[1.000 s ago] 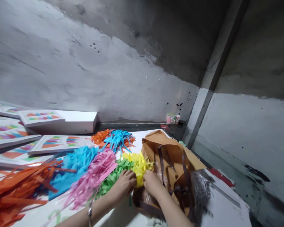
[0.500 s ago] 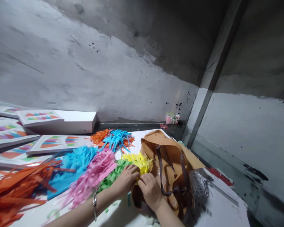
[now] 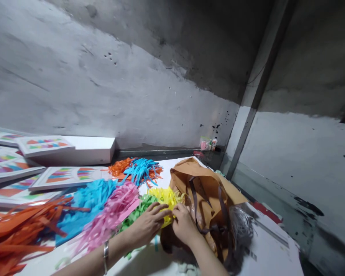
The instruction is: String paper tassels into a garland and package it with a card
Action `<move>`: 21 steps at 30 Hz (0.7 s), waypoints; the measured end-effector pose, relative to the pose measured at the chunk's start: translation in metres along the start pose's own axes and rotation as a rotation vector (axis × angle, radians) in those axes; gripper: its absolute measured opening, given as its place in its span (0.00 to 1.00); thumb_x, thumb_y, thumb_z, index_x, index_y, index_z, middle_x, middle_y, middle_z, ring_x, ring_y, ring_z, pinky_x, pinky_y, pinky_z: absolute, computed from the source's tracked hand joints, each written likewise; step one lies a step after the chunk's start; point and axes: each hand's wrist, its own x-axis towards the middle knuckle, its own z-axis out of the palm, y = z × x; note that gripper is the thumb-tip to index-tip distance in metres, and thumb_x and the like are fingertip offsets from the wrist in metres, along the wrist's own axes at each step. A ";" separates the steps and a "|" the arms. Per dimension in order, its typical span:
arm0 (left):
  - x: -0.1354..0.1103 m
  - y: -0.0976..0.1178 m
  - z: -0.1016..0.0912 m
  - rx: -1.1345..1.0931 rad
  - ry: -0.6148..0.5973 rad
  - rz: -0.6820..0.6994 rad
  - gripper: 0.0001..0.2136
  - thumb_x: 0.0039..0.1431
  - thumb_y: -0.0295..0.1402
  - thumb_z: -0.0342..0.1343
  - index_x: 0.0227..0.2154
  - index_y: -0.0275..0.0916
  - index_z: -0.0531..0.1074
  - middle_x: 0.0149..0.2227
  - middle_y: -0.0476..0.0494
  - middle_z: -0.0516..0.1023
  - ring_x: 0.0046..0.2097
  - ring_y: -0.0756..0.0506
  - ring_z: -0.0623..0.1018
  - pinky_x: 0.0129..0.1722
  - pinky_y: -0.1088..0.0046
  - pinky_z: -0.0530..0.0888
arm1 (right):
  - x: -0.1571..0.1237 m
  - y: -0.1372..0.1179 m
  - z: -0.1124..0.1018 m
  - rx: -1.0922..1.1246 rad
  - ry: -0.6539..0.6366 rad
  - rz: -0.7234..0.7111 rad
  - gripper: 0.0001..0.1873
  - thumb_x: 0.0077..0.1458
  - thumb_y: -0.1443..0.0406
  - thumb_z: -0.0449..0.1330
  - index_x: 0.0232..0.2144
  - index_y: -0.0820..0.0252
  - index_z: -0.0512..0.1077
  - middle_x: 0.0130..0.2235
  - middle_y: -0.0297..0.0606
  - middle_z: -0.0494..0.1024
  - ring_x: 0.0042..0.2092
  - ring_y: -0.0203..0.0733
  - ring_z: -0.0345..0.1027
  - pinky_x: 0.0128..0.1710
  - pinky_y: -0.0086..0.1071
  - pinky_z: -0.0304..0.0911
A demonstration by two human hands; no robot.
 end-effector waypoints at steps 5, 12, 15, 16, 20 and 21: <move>0.000 0.001 -0.003 0.014 -0.080 0.070 0.06 0.66 0.28 0.53 0.33 0.43 0.72 0.36 0.47 0.80 0.44 0.42 0.73 0.53 0.62 0.60 | 0.009 0.003 -0.008 -0.030 -0.169 -0.013 0.08 0.59 0.71 0.59 0.35 0.59 0.78 0.38 0.35 0.78 0.41 0.38 0.73 0.43 0.31 0.66; 0.001 0.004 -0.007 0.020 -0.071 -0.024 0.06 0.65 0.26 0.52 0.40 0.43 0.71 0.37 0.46 0.78 0.40 0.42 0.71 0.49 0.62 0.61 | 0.016 -0.006 -0.014 -0.267 -0.317 -0.144 0.04 0.58 0.66 0.62 0.35 0.60 0.78 0.41 0.37 0.78 0.49 0.45 0.70 0.54 0.45 0.61; 0.001 0.005 -0.009 0.009 -0.066 -0.038 0.05 0.64 0.28 0.54 0.32 0.43 0.71 0.36 0.47 0.77 0.40 0.43 0.71 0.47 0.63 0.61 | 0.021 -0.011 -0.012 -0.364 -0.334 -0.179 0.06 0.60 0.68 0.59 0.35 0.62 0.77 0.40 0.38 0.78 0.48 0.45 0.70 0.56 0.46 0.59; 0.001 0.005 -0.010 0.006 -0.062 -0.042 0.06 0.64 0.28 0.54 0.31 0.42 0.71 0.36 0.47 0.77 0.40 0.43 0.71 0.46 0.62 0.61 | 0.022 -0.013 -0.011 -0.390 -0.338 -0.189 0.06 0.60 0.68 0.59 0.36 0.62 0.77 0.41 0.39 0.78 0.48 0.45 0.70 0.56 0.45 0.58; 0.000 0.006 -0.010 -0.003 -0.049 -0.024 0.08 0.65 0.28 0.54 0.28 0.41 0.71 0.37 0.47 0.78 0.40 0.44 0.71 0.46 0.62 0.60 | 0.022 -0.016 -0.008 -0.473 -0.368 -0.220 0.06 0.57 0.67 0.63 0.37 0.63 0.77 0.42 0.40 0.78 0.49 0.46 0.70 0.57 0.44 0.59; 0.000 0.006 -0.010 -0.007 -0.049 -0.008 0.08 0.65 0.28 0.55 0.29 0.41 0.71 0.38 0.48 0.78 0.41 0.44 0.71 0.47 0.62 0.60 | 0.022 -0.016 -0.007 -0.492 -0.380 -0.224 0.05 0.57 0.66 0.63 0.36 0.63 0.76 0.42 0.39 0.78 0.49 0.45 0.70 0.57 0.44 0.59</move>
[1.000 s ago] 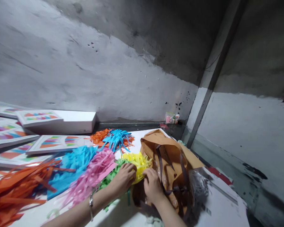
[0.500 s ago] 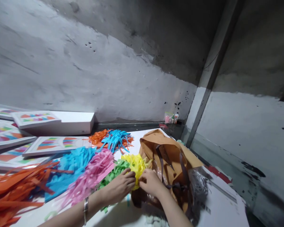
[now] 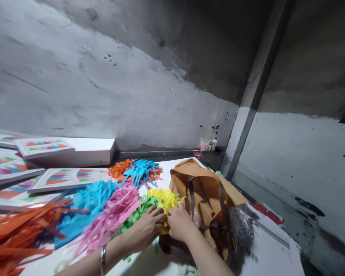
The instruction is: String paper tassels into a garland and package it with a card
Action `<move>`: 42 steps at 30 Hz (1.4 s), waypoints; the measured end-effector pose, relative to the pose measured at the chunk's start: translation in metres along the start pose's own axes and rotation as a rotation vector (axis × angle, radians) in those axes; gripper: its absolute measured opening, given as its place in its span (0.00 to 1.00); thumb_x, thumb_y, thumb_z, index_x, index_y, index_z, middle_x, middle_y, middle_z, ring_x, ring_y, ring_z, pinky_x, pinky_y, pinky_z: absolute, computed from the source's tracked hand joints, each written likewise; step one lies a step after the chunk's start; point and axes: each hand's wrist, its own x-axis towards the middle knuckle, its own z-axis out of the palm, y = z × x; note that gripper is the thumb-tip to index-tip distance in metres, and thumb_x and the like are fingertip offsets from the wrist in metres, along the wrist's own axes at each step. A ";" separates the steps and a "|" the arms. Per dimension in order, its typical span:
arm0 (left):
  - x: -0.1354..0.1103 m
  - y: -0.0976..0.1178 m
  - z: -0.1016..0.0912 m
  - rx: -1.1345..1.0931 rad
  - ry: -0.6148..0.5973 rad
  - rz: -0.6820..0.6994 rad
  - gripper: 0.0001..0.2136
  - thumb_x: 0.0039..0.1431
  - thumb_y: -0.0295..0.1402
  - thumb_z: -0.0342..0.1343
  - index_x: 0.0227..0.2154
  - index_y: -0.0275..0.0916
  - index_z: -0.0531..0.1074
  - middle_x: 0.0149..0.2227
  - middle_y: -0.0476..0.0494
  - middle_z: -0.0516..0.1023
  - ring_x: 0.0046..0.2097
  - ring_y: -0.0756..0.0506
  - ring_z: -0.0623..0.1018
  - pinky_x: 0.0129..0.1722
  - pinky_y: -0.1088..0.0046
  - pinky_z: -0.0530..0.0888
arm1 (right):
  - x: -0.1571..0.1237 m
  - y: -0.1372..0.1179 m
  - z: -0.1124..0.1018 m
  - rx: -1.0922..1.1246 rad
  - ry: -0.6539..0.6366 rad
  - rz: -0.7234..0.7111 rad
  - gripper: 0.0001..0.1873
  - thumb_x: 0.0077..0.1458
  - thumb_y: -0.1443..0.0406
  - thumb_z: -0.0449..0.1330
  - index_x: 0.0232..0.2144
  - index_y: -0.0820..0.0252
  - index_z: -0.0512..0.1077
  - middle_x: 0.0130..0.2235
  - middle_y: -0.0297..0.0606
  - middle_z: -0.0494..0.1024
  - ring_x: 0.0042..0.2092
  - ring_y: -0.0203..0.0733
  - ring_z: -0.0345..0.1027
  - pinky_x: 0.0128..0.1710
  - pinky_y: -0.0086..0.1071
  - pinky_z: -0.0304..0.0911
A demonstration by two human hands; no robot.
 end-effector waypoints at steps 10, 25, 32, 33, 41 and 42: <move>-0.003 0.003 -0.002 0.026 -0.002 -0.021 0.05 0.61 0.25 0.52 0.33 0.40 0.71 0.34 0.45 0.78 0.39 0.42 0.72 0.45 0.63 0.62 | 0.021 0.005 -0.005 -0.111 -0.017 0.127 0.11 0.64 0.60 0.61 0.43 0.62 0.74 0.46 0.38 0.77 0.50 0.45 0.72 0.54 0.48 0.66; -0.042 0.062 -0.088 -0.270 0.150 0.048 0.07 0.61 0.25 0.53 0.33 0.45 0.72 0.35 0.48 0.80 0.46 0.43 0.76 0.62 0.58 0.62 | 0.072 0.055 -0.019 -0.155 -0.056 0.260 0.14 0.64 0.59 0.61 0.47 0.61 0.73 0.50 0.40 0.77 0.51 0.45 0.73 0.52 0.48 0.68; -0.123 0.064 -0.158 -1.047 0.541 -0.941 0.19 0.49 0.54 0.67 0.37 0.46 0.80 0.30 0.48 0.82 0.36 0.41 0.80 0.33 0.72 0.78 | 0.057 0.026 -0.021 -0.048 -0.061 0.300 0.14 0.64 0.58 0.62 0.47 0.61 0.73 0.48 0.38 0.77 0.48 0.43 0.74 0.50 0.46 0.70; -0.129 0.066 -0.165 -1.120 0.541 -1.001 0.21 0.45 0.55 0.69 0.36 0.45 0.81 0.30 0.49 0.81 0.36 0.41 0.79 0.34 0.73 0.77 | 0.052 0.021 -0.029 -0.035 -0.034 0.311 0.12 0.64 0.59 0.62 0.46 0.62 0.74 0.47 0.39 0.77 0.48 0.44 0.74 0.51 0.47 0.69; -0.123 0.101 -0.200 -1.198 0.080 -0.626 0.19 0.51 0.50 0.67 0.30 0.38 0.77 0.25 0.52 0.69 0.29 0.50 0.67 0.28 0.77 0.66 | -0.009 -0.092 -0.134 0.642 0.175 -0.235 0.41 0.55 0.52 0.68 0.66 0.53 0.60 0.61 0.42 0.71 0.62 0.45 0.64 0.62 0.36 0.58; -0.124 0.109 -0.206 -1.128 0.002 -0.567 0.17 0.53 0.49 0.64 0.30 0.38 0.76 0.25 0.53 0.67 0.28 0.50 0.66 0.28 0.77 0.64 | -0.017 -0.110 -0.141 0.879 0.120 -0.373 0.49 0.47 0.51 0.73 0.67 0.53 0.58 0.58 0.41 0.73 0.59 0.46 0.67 0.60 0.35 0.60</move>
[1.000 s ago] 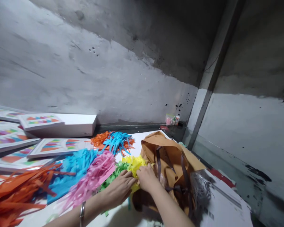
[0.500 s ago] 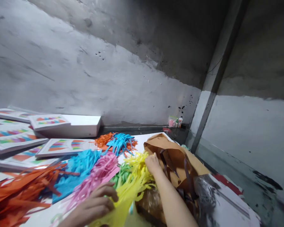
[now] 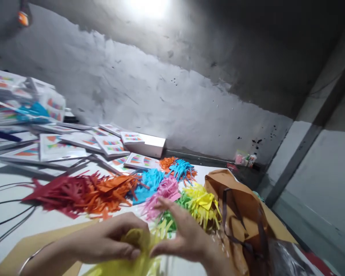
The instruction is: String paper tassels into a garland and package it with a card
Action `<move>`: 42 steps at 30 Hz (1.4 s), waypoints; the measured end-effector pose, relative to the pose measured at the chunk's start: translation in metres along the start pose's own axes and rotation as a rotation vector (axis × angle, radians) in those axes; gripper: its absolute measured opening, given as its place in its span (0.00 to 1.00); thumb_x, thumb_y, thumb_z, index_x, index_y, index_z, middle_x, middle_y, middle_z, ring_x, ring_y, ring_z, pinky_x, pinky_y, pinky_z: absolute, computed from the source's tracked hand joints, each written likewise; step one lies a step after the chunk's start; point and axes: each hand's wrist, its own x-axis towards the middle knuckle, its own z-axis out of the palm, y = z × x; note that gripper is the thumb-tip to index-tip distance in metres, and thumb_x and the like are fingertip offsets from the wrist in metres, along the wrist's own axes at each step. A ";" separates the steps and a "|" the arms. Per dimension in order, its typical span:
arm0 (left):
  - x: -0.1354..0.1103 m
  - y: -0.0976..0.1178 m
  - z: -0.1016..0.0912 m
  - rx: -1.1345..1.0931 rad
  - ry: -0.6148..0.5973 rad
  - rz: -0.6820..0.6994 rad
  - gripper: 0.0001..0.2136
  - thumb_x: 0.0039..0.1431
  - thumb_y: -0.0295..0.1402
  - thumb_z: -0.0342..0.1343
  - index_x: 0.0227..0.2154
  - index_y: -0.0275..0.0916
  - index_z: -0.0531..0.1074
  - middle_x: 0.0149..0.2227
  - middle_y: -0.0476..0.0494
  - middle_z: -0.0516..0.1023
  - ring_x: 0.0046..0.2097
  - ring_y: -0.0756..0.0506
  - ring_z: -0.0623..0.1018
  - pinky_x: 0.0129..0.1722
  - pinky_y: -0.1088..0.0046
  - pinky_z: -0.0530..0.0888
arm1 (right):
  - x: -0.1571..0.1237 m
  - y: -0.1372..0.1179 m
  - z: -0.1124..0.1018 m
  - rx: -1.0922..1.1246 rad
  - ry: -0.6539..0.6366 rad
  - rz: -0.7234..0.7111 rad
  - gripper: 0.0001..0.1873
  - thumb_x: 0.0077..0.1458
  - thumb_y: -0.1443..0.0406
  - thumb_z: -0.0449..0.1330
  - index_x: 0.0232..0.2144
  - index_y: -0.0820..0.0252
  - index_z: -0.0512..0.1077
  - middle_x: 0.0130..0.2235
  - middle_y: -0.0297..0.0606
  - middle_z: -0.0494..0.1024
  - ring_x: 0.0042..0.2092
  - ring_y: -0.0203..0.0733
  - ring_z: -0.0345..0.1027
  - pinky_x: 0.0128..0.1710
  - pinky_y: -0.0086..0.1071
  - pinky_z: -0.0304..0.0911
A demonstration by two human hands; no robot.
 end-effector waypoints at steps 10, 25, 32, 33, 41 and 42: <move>-0.084 -0.005 0.031 0.000 0.078 -0.275 0.19 0.36 0.37 0.74 0.35 0.41 0.80 0.31 0.53 0.78 0.33 0.45 0.73 0.32 0.75 0.69 | -0.040 -0.071 0.042 0.175 -0.024 0.233 0.17 0.52 0.63 0.62 0.17 0.60 0.62 0.21 0.26 0.59 0.25 0.30 0.52 0.23 0.26 0.45; -0.130 -0.078 0.143 -0.506 0.153 -0.267 0.28 0.40 0.38 0.64 0.47 0.37 0.67 0.25 0.54 0.70 0.22 0.51 0.68 0.28 0.70 0.71 | -0.105 -0.070 0.062 -0.116 0.236 0.204 0.14 0.60 0.60 0.55 0.29 0.63 0.75 0.27 0.34 0.76 0.28 0.37 0.69 0.25 0.26 0.61; -0.145 -0.053 0.079 0.037 0.517 -0.109 0.10 0.51 0.38 0.58 0.34 0.39 0.73 0.28 0.50 0.74 0.32 0.45 0.74 0.36 0.69 0.73 | -0.152 -0.074 0.052 -0.525 0.607 -0.103 0.10 0.65 0.65 0.54 0.38 0.59 0.76 0.39 0.44 0.80 0.44 0.45 0.74 0.48 0.40 0.67; -0.153 -0.053 0.067 0.132 0.593 -0.092 0.10 0.51 0.37 0.57 0.36 0.40 0.74 0.30 0.48 0.76 0.35 0.43 0.75 0.40 0.66 0.73 | -0.156 -0.078 0.066 -0.572 0.603 -0.163 0.10 0.65 0.68 0.53 0.40 0.58 0.75 0.41 0.43 0.80 0.46 0.44 0.73 0.52 0.41 0.65; -0.237 -0.109 0.093 0.813 0.855 0.020 0.29 0.47 0.24 0.50 0.55 0.43 0.73 0.63 0.36 0.69 0.65 0.31 0.64 0.64 0.43 0.60 | -0.163 -0.067 0.243 -0.668 0.427 -0.150 0.19 0.57 0.79 0.51 0.45 0.60 0.74 0.35 0.40 0.77 0.39 0.45 0.71 0.53 0.44 0.59; -0.238 -0.113 0.113 0.911 0.760 0.100 0.31 0.49 0.23 0.48 0.58 0.48 0.69 0.65 0.40 0.67 0.66 0.34 0.64 0.64 0.46 0.61 | -0.164 -0.064 0.253 -0.634 0.420 -0.103 0.20 0.55 0.77 0.52 0.46 0.59 0.73 0.35 0.39 0.77 0.39 0.46 0.71 0.54 0.46 0.58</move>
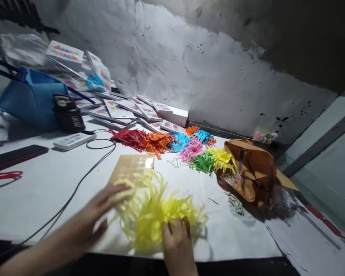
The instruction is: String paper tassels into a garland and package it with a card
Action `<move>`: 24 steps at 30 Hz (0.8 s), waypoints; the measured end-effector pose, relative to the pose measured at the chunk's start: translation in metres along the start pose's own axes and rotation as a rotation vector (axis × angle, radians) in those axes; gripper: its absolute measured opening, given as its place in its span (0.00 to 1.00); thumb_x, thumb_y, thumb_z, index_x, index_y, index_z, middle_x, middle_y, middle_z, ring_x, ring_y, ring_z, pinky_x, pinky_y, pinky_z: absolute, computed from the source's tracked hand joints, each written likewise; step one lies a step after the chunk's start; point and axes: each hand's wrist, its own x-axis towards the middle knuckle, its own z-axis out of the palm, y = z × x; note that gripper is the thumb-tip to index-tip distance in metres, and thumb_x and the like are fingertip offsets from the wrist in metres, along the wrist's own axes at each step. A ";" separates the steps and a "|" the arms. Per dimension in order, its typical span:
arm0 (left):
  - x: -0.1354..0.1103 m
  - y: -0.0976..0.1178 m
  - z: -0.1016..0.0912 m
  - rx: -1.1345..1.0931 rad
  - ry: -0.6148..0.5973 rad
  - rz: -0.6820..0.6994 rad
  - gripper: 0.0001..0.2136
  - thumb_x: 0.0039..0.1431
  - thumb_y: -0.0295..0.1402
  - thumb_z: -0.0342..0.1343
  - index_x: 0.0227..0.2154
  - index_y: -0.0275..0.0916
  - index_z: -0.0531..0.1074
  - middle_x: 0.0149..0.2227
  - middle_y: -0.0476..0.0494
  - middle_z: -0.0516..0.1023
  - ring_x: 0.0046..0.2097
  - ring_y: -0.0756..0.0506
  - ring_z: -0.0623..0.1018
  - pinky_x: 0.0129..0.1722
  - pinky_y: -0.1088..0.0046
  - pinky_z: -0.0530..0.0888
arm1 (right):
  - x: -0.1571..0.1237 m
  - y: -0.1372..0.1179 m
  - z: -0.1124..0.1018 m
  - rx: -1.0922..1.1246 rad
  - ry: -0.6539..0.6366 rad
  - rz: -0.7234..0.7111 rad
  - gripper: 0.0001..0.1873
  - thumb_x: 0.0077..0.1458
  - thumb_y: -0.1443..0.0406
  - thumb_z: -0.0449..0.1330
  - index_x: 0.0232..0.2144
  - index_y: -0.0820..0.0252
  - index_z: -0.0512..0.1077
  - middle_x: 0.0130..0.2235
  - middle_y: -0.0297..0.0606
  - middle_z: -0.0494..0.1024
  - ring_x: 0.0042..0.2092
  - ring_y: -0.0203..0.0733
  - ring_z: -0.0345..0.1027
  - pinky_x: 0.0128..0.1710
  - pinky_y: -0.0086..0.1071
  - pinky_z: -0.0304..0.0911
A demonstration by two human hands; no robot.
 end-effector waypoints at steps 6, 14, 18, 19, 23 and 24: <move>-0.004 0.064 0.044 0.017 -0.433 0.369 0.26 0.61 0.35 0.58 0.62 0.45 0.64 0.60 0.41 0.76 0.62 0.37 0.71 0.70 0.52 0.54 | -0.023 0.001 0.015 0.134 -0.136 0.032 0.19 0.60 0.57 0.59 0.52 0.53 0.71 0.45 0.41 0.79 0.46 0.51 0.71 0.55 0.49 0.53; -0.021 -0.035 0.042 0.445 -0.134 -0.047 0.10 0.64 0.36 0.55 0.46 0.44 0.76 0.53 0.35 0.80 0.56 0.28 0.75 0.57 0.40 0.63 | -0.049 -0.003 0.034 -0.073 -0.040 0.214 0.31 0.68 0.46 0.40 0.63 0.52 0.65 0.60 0.50 0.73 0.47 0.55 0.75 0.44 0.48 0.63; -0.036 -0.021 0.020 0.431 0.067 -0.179 0.14 0.63 0.34 0.54 0.51 0.45 0.72 0.58 0.34 0.74 0.56 0.31 0.74 0.54 0.49 0.70 | -0.055 -0.001 0.040 -0.120 -0.075 0.240 0.30 0.69 0.49 0.43 0.66 0.50 0.61 0.60 0.48 0.73 0.45 0.55 0.76 0.39 0.46 0.63; -0.036 -0.008 0.022 0.368 0.044 -0.143 0.18 0.63 0.34 0.54 0.56 0.46 0.70 0.59 0.36 0.73 0.58 0.32 0.73 0.56 0.52 0.70 | -0.057 -0.001 0.041 -0.124 -0.085 0.234 0.30 0.68 0.48 0.43 0.66 0.48 0.62 0.60 0.45 0.74 0.44 0.55 0.76 0.38 0.46 0.63; -0.032 0.035 0.062 0.169 -0.178 0.181 0.23 0.61 0.39 0.59 0.58 0.45 0.67 0.55 0.39 0.80 0.54 0.36 0.77 0.52 0.62 0.76 | -0.055 -0.004 0.041 -0.089 -0.123 0.206 0.32 0.66 0.43 0.41 0.61 0.46 0.68 0.59 0.39 0.75 0.41 0.53 0.75 0.36 0.46 0.63; -0.030 0.039 0.073 0.140 -0.200 0.196 0.20 0.61 0.36 0.59 0.56 0.44 0.69 0.53 0.38 0.81 0.51 0.36 0.79 0.50 0.62 0.77 | -0.052 -0.004 0.041 -0.078 -0.137 0.196 0.32 0.66 0.43 0.40 0.61 0.45 0.68 0.59 0.39 0.75 0.39 0.52 0.74 0.35 0.45 0.62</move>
